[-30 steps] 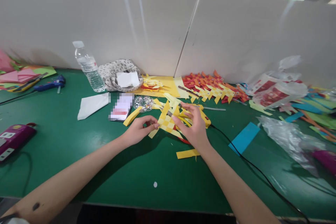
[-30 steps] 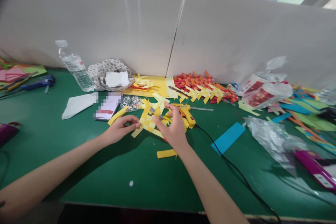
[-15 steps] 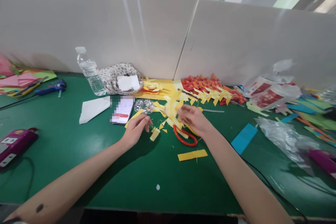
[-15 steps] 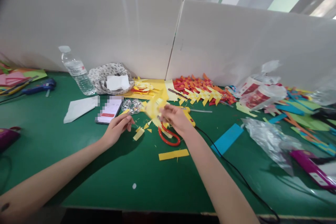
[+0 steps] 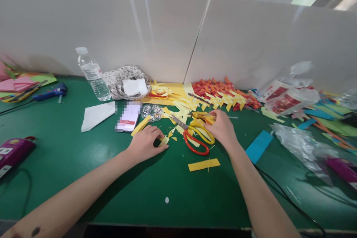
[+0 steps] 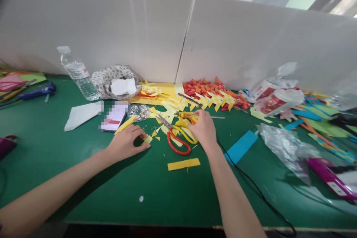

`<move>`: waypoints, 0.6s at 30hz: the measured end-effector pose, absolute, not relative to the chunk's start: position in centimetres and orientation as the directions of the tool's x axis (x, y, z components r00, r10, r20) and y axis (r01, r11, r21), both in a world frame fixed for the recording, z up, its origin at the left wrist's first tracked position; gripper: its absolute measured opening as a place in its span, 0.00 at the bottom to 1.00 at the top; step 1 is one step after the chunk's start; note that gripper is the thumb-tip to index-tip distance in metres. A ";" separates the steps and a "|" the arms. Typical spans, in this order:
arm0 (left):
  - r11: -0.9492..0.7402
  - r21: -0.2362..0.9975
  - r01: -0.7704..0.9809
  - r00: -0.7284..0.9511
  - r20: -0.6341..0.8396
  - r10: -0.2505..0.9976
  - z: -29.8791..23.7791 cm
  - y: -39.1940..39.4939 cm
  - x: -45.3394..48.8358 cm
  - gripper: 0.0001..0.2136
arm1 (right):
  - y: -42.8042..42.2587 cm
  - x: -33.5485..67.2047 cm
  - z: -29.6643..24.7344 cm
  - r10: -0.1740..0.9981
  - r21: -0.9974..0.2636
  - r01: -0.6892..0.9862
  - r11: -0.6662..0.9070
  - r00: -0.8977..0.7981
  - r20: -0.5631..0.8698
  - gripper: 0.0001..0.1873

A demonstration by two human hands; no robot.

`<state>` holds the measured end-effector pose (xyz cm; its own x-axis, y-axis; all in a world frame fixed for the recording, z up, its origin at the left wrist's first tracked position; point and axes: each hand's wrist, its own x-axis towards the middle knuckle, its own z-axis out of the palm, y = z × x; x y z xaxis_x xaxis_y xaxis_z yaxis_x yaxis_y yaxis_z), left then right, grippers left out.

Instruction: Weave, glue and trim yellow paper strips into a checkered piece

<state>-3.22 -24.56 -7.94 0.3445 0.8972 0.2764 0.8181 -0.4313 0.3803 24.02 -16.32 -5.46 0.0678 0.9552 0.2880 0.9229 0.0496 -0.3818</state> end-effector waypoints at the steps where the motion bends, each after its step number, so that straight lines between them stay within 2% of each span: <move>1: -0.429 0.365 0.826 0.345 0.274 0.898 -8.0 -24.5 -3.2 0.13 | -16.0 24.7 -5.7 0.963 -0.373 0.928 0.017 0.085 0.256 0.20; 5: -0.410 0.368 0.835 0.331 0.260 0.907 -8.0 -24.4 -3.2 0.11 | -15.7 26.1 -5.9 0.978 -0.299 0.947 -0.120 0.165 0.129 0.16; 10: -0.368 0.460 0.808 0.311 0.196 0.930 -8.1 -24.4 -3.2 0.08 | -15.7 26.4 -6.0 0.983 -0.284 0.956 -0.069 0.113 0.142 0.13; 13: -0.355 0.484 0.800 0.307 0.179 0.935 -8.3 -24.4 -3.2 0.07 | -15.7 26.2 -6.3 0.971 -0.241 0.968 -0.063 0.116 0.209 0.09; 16: -0.358 0.423 0.832 0.289 0.220 0.932 -8.4 -24.5 -3.1 0.09 | -15.9 25.4 -6.4 0.926 -0.178 0.984 0.008 0.059 0.372 0.08; 18: -0.362 0.387 0.848 0.283 0.245 0.927 -8.5 -24.5 -3.2 0.11 | -16.2 24.6 -6.4 0.894 -0.179 0.979 0.099 -0.009 0.449 0.08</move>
